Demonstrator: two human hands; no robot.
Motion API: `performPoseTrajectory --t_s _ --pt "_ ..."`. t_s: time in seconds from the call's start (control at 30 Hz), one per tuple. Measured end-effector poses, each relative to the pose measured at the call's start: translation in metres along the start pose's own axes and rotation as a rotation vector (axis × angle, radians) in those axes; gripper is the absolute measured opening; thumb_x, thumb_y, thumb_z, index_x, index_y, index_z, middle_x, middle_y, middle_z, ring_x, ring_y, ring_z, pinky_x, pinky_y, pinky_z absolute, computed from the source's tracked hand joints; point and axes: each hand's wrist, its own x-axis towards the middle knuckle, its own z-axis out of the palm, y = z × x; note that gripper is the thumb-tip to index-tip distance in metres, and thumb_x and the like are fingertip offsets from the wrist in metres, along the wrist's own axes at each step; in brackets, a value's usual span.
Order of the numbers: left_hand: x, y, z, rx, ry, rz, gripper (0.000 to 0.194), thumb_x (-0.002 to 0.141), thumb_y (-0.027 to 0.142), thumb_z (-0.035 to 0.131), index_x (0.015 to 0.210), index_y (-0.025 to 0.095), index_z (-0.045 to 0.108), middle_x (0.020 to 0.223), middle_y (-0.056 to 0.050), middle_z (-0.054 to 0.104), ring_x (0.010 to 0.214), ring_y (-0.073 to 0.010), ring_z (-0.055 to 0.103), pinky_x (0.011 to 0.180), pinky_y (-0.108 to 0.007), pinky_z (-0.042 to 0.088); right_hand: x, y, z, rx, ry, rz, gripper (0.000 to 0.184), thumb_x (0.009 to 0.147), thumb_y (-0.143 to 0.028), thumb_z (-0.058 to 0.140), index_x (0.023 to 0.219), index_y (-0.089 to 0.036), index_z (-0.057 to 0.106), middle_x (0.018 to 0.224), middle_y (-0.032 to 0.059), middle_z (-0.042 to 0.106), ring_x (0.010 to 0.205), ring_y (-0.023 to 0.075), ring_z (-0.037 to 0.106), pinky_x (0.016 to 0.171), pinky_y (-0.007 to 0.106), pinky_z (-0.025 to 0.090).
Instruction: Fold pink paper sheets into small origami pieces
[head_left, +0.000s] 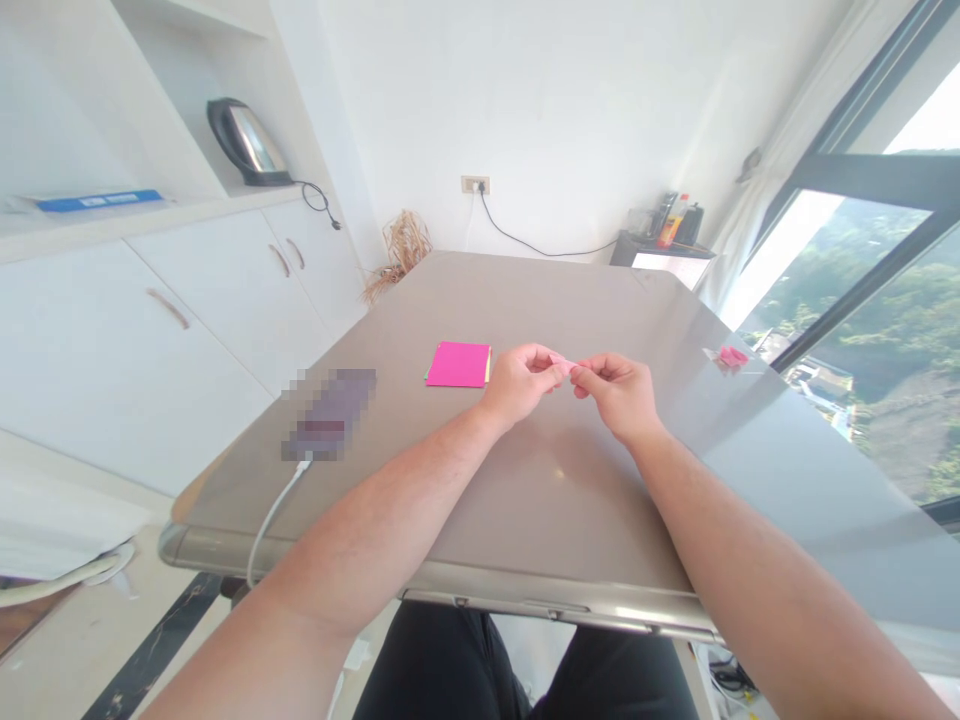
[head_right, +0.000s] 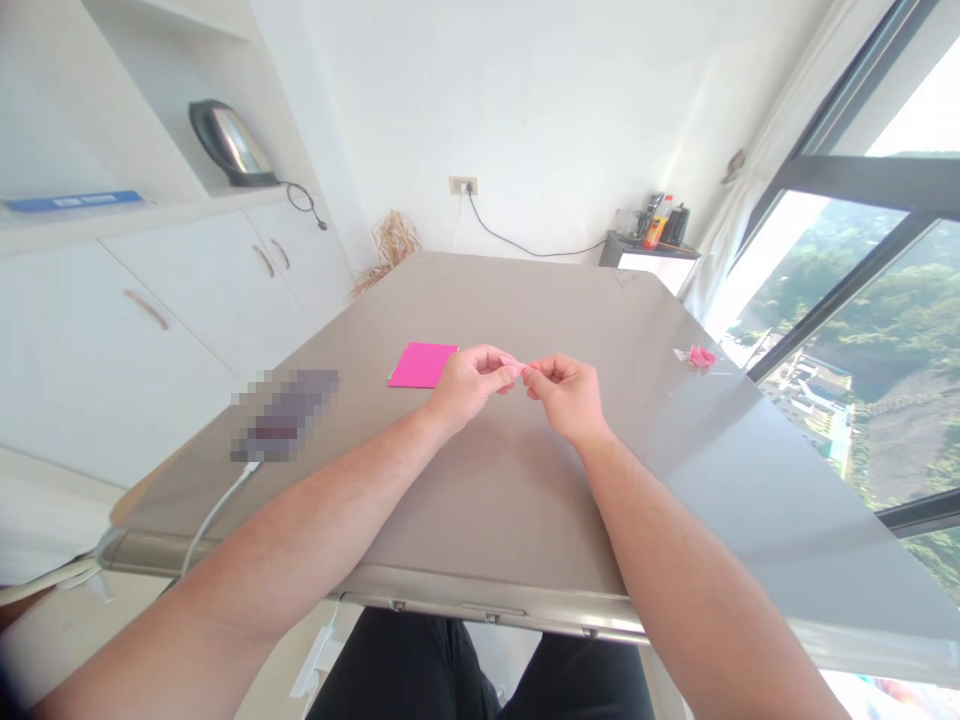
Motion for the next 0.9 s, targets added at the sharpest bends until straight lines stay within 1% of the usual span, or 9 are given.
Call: performPoseTrajectory --t_s 0.07,0.23,0.3,0.47,0.6,0.73,0.9 --pt "0.0001 -0.0009 0.0000 -0.030 -0.014 -0.021 0.019 0.078 0.034 0.073 0.082 0.016 0.071 0.088 -0.007 0.076 0.071 -0.0140 0.065 0.071 -0.032 0.054 0.0002 0.0004 -0.0004 0.008 -0.007 -0.003 0.022 0.073 -0.040 0.074 0.074 -0.018 0.071 0.062 0.0018 0.067 0.060 0.0149 0.058 0.055 0.027 0.042" --pt "0.0017 -0.0016 0.0003 -0.045 0.034 -0.030 0.015 0.075 0.031 0.075 0.074 0.017 0.070 0.079 -0.005 0.074 0.068 -0.0140 0.065 0.070 -0.031 0.054 0.0003 0.0029 -0.0002 -0.033 -0.030 -0.035 0.022 0.074 -0.041 0.074 0.074 -0.019 0.070 0.062 0.0011 0.067 0.054 0.0121 0.052 0.052 0.027 0.039" --pt "0.0022 -0.0017 0.0003 -0.040 0.045 -0.028 0.015 0.074 0.031 0.075 0.073 0.017 0.070 0.078 -0.004 0.074 0.068 -0.0140 0.065 0.069 -0.031 0.054 0.0010 0.0047 -0.0004 -0.041 -0.036 -0.045 0.023 0.074 -0.042 0.074 0.074 -0.019 0.070 0.063 0.0010 0.067 0.054 0.0119 0.052 0.052 0.026 0.039" --pt "0.0018 -0.0027 0.0005 -0.046 0.031 -0.029 0.016 0.075 0.031 0.075 0.074 0.017 0.069 0.081 -0.005 0.075 0.069 -0.0141 0.066 0.070 -0.031 0.054 0.0023 0.0061 -0.0014 -0.026 -0.040 -0.056 0.022 0.075 -0.041 0.073 0.073 -0.019 0.069 0.063 0.0011 0.067 0.058 0.0128 0.055 0.053 0.026 0.040" --pt "0.0014 -0.0017 0.0007 -0.046 0.033 -0.023 0.015 0.075 0.030 0.075 0.073 0.017 0.069 0.082 -0.005 0.075 0.071 -0.0144 0.066 0.070 -0.031 0.054 0.0009 0.0036 -0.0011 -0.050 -0.058 -0.053 0.023 0.075 -0.042 0.072 0.073 -0.019 0.069 0.063 0.0013 0.067 0.054 0.0116 0.052 0.050 0.026 0.038" --pt "0.0011 -0.0009 0.0011 -0.051 0.012 -0.027 0.015 0.074 0.029 0.075 0.072 0.016 0.068 0.079 -0.005 0.074 0.072 -0.0151 0.067 0.071 -0.031 0.054 0.0003 0.0029 -0.0011 -0.049 -0.065 -0.072 0.021 0.077 -0.040 0.071 0.072 -0.019 0.069 0.063 0.0008 0.066 0.055 0.0118 0.052 0.052 0.026 0.038" --pt "0.0008 -0.0029 0.0018 -0.069 -0.013 -0.022 0.014 0.073 0.029 0.076 0.072 0.016 0.069 0.076 -0.004 0.073 0.068 -0.0136 0.064 0.070 -0.031 0.053 0.0020 0.0039 -0.0034 -0.053 -0.069 -0.114 0.019 0.076 -0.036 0.071 0.068 -0.020 0.066 0.061 0.0002 0.064 0.058 0.0128 0.053 0.054 0.027 0.039"
